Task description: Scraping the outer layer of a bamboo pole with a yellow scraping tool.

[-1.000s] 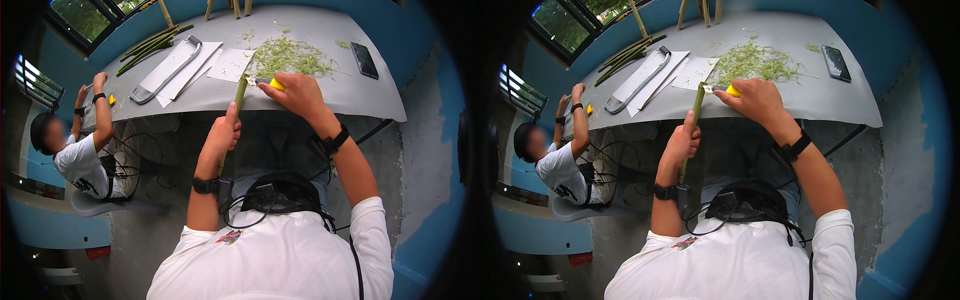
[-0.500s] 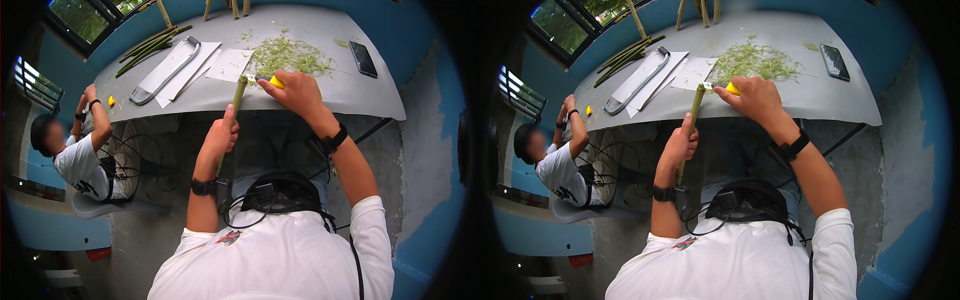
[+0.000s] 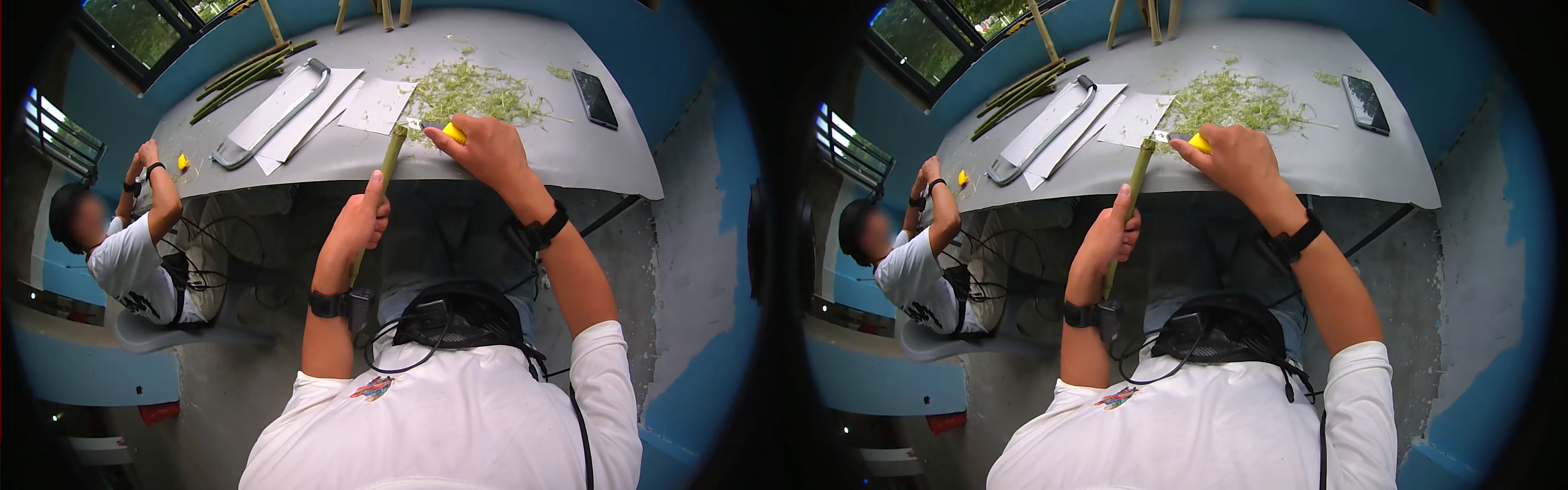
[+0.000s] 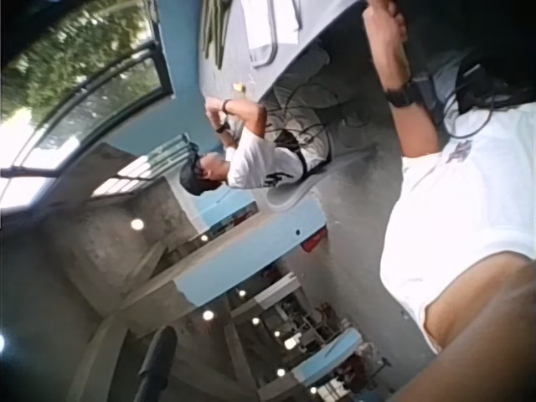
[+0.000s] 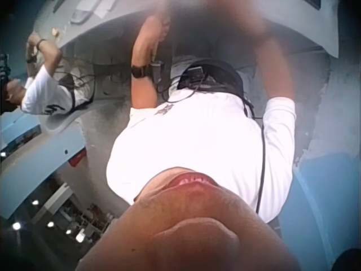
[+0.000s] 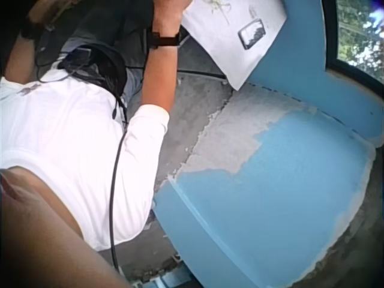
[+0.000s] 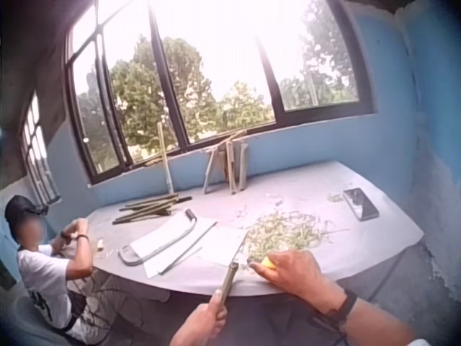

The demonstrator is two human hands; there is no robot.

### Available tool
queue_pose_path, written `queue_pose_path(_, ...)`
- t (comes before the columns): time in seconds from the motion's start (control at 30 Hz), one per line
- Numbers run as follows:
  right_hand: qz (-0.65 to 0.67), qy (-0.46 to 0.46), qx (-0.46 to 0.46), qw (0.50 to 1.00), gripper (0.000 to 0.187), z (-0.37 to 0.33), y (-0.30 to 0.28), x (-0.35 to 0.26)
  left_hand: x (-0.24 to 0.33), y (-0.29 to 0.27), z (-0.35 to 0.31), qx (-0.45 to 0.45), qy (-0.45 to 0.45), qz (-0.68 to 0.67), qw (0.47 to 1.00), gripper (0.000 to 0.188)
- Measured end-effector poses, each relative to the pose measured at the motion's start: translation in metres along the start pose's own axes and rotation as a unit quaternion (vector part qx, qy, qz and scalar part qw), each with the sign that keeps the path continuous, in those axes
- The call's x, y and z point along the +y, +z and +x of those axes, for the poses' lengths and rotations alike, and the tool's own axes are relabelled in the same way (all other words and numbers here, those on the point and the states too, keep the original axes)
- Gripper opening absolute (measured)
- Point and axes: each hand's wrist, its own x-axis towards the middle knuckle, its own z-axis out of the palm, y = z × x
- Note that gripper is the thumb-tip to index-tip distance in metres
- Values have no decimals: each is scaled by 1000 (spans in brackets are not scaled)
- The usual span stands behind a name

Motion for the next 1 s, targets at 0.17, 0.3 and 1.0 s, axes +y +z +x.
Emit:
queue_pose_path(0.17,27,-22,-36,999,68,0,-9,-1,1,-2,-1,-12,4,-1,1000,75)
queue_pose_path(0.3,31,-19,-53,998,68,2,-13,-4,2,-3,-2,-17,-3,0,1000,75)
queue_pose_path(1.0,11,-4,-17,1000,69,0,-4,2,0,-5,-1,-5,-4,14,1000,76)
